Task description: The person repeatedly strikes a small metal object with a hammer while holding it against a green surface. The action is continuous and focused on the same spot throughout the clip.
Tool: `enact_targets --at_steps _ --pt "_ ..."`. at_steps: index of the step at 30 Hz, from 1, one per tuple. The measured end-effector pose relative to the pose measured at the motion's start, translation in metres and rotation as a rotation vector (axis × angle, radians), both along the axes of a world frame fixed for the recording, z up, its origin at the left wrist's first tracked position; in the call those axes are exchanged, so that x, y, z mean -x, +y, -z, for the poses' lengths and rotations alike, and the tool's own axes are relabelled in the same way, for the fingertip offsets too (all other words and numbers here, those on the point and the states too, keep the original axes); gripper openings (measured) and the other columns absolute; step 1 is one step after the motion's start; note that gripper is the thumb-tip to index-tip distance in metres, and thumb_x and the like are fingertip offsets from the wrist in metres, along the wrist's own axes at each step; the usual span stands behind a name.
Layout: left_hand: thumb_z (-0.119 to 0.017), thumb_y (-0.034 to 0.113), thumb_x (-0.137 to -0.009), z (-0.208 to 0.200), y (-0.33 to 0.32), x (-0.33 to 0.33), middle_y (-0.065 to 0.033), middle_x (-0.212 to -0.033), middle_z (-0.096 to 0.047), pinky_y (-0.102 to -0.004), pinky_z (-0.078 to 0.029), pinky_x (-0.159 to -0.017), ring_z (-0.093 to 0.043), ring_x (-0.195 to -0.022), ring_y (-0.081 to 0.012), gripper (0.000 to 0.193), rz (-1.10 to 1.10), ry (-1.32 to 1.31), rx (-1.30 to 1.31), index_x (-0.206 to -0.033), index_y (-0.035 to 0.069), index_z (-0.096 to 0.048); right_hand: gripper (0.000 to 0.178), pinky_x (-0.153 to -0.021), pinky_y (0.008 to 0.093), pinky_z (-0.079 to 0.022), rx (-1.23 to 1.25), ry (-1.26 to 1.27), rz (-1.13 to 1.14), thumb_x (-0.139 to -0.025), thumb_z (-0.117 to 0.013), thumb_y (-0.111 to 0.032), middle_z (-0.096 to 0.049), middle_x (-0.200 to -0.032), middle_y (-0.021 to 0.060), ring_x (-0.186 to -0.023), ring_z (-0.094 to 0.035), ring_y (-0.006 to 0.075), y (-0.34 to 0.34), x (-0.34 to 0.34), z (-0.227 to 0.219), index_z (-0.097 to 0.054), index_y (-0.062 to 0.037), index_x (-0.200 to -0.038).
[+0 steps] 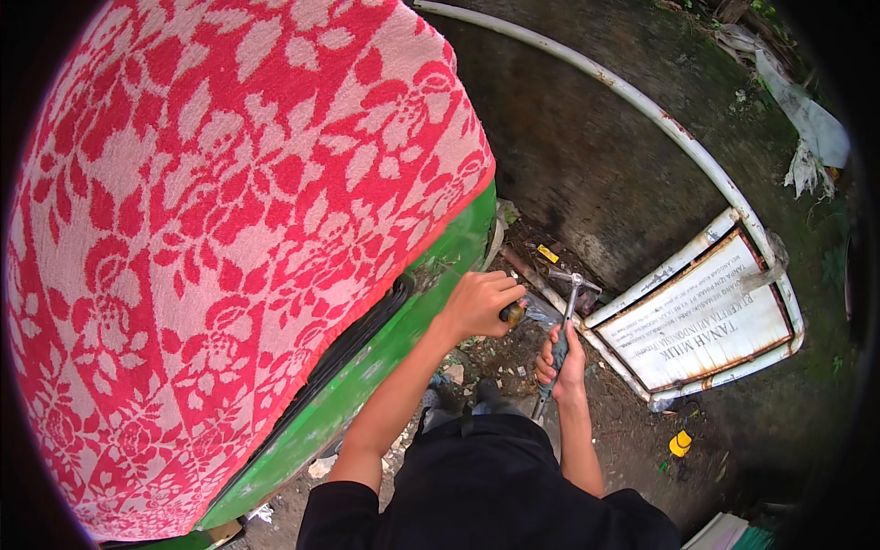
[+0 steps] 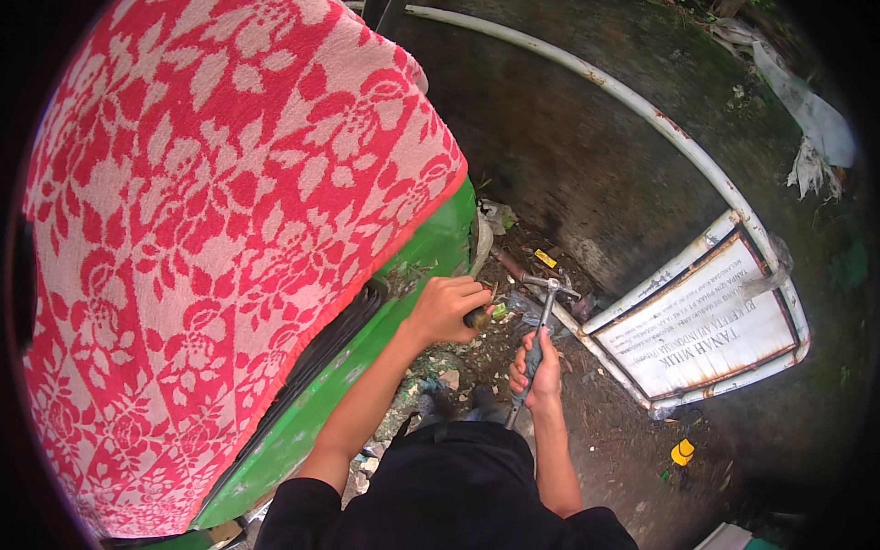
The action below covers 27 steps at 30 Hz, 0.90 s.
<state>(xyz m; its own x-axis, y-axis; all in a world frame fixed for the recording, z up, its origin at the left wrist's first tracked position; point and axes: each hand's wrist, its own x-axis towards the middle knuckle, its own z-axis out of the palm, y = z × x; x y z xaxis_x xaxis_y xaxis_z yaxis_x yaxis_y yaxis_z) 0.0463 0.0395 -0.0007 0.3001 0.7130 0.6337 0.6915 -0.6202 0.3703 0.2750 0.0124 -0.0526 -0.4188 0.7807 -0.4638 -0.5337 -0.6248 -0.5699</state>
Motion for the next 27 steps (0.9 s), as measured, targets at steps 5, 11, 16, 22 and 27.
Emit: enact_targets --at_steps 5,11,16,22,27 --pt "-0.077 0.009 -0.073 -0.014 0.011 -0.002 -0.0051 -0.066 -0.051 -0.0383 -0.043 -0.051 -0.056 -0.062 -0.0232 0.022 -0.023 -0.086 -0.149 -0.071 0.008 -0.056 0.042 -0.028 0.0256 -0.026 -0.019 0.004 0.018 -0.104 -0.039 -0.053 -0.042 -0.053 0.0025 -0.032 -0.034 0.0108 -0.002 -0.005 -0.001 -0.044 -0.0154 -0.085" --pt "-0.079 0.007 -0.073 -0.022 0.015 -0.001 -0.0071 -0.067 -0.053 -0.0372 -0.044 -0.055 -0.054 -0.063 -0.0257 0.021 -0.063 -0.238 -0.156 -0.072 0.005 -0.058 0.042 -0.028 0.0257 -0.027 -0.044 0.002 0.019 -0.104 -0.038 -0.053 -0.042 -0.052 0.0027 -0.032 -0.033 0.0107 0.001 -0.003 -0.006 -0.044 -0.0153 -0.086" --pt "-0.075 0.003 -0.055 -0.017 0.015 0.002 -0.0072 -0.072 -0.057 -0.0395 -0.049 -0.062 -0.058 -0.074 -0.0272 0.026 -0.058 -0.261 -0.072 -0.075 0.006 -0.059 0.042 -0.028 0.0258 -0.027 -0.063 0.004 0.002 -0.104 -0.038 -0.052 -0.041 -0.052 0.0027 -0.032 -0.033 0.0109 0.004 0.005 -0.018 -0.044 -0.0150 -0.086" --pt "-0.075 0.007 -0.067 -0.017 0.026 0.000 -0.0090 -0.062 -0.055 -0.0380 -0.043 -0.053 -0.056 -0.057 -0.0287 0.020 -0.075 -0.248 -0.116 -0.066 0.005 -0.055 0.042 -0.028 0.0259 -0.027 -0.156 -0.003 -0.028 -0.106 -0.036 -0.049 -0.041 -0.051 0.0036 -0.030 -0.033 0.0115 0.006 0.013 -0.041 -0.043 -0.0127 -0.086" --pt "-0.074 0.007 -0.072 -0.028 0.036 0.000 -0.0102 -0.055 -0.050 -0.0359 -0.037 -0.045 -0.049 -0.046 -0.0268 0.024 -0.161 -0.424 -0.161 -0.063 0.004 -0.052 0.043 -0.028 0.0258 -0.029 -0.337 -0.109 -0.034 -0.106 -0.037 -0.046 -0.043 -0.051 0.0055 -0.031 -0.035 0.0117 -0.002 0.012 -0.069 -0.042 -0.0087 -0.087"
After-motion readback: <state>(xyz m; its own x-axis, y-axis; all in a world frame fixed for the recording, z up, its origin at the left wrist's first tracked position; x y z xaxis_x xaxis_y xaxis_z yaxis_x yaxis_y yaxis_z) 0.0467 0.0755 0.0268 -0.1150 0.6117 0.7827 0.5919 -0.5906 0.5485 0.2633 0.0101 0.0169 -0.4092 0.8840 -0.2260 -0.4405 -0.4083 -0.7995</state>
